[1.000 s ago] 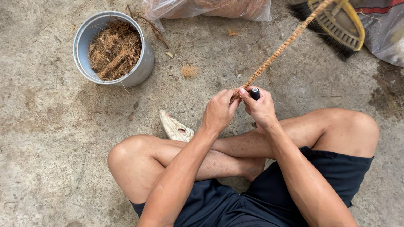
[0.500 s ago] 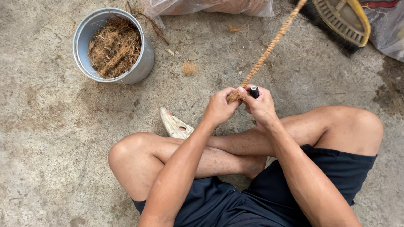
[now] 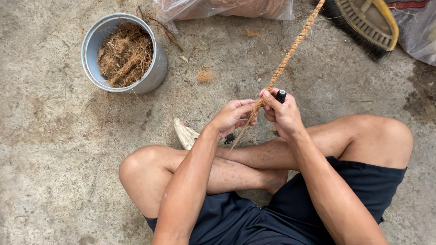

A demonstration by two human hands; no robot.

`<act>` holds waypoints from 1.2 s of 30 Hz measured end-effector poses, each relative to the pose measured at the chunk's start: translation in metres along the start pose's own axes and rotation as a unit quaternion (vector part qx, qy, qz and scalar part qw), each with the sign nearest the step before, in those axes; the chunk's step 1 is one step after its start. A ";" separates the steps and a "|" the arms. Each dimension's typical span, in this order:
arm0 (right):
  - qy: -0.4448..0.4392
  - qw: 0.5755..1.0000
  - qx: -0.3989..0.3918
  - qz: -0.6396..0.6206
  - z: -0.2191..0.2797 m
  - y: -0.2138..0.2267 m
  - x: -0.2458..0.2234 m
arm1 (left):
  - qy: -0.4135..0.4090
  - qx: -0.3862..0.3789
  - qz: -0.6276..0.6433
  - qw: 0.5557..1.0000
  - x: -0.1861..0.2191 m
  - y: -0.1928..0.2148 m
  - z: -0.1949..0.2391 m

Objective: The person wraps coconut fiber around a stick and secures it with thread to create a plant support pole.

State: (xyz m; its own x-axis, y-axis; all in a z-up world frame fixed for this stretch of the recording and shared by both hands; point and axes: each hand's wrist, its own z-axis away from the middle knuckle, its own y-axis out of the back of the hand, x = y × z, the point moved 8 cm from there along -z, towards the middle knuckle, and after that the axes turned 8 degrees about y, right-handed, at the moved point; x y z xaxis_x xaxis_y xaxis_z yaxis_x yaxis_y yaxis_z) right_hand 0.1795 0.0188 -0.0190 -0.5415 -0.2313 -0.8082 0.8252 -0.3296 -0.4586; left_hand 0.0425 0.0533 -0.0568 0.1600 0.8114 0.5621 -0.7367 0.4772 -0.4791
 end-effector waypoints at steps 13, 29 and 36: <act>0.059 0.997 0.038 -0.022 -0.003 0.004 -0.017 | -0.134 0.442 -0.215 0.861 0.015 0.102 0.002; 0.032 0.998 0.039 0.041 -0.010 0.012 0.000 | -0.068 0.492 -0.171 0.851 0.073 0.151 0.006; 0.033 0.998 0.038 0.043 -0.019 0.009 0.003 | -0.198 0.553 -0.216 0.780 0.090 0.166 0.011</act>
State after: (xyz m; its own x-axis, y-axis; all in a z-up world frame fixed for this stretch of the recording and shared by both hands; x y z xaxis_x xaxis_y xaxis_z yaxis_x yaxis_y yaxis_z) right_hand 0.1881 0.0326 -0.0319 -0.4561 -0.2019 -0.8667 0.8518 -0.3809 -0.3596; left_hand -0.0728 0.2019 -0.0787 0.4961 0.3823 0.7796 -0.8219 -0.0828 0.5636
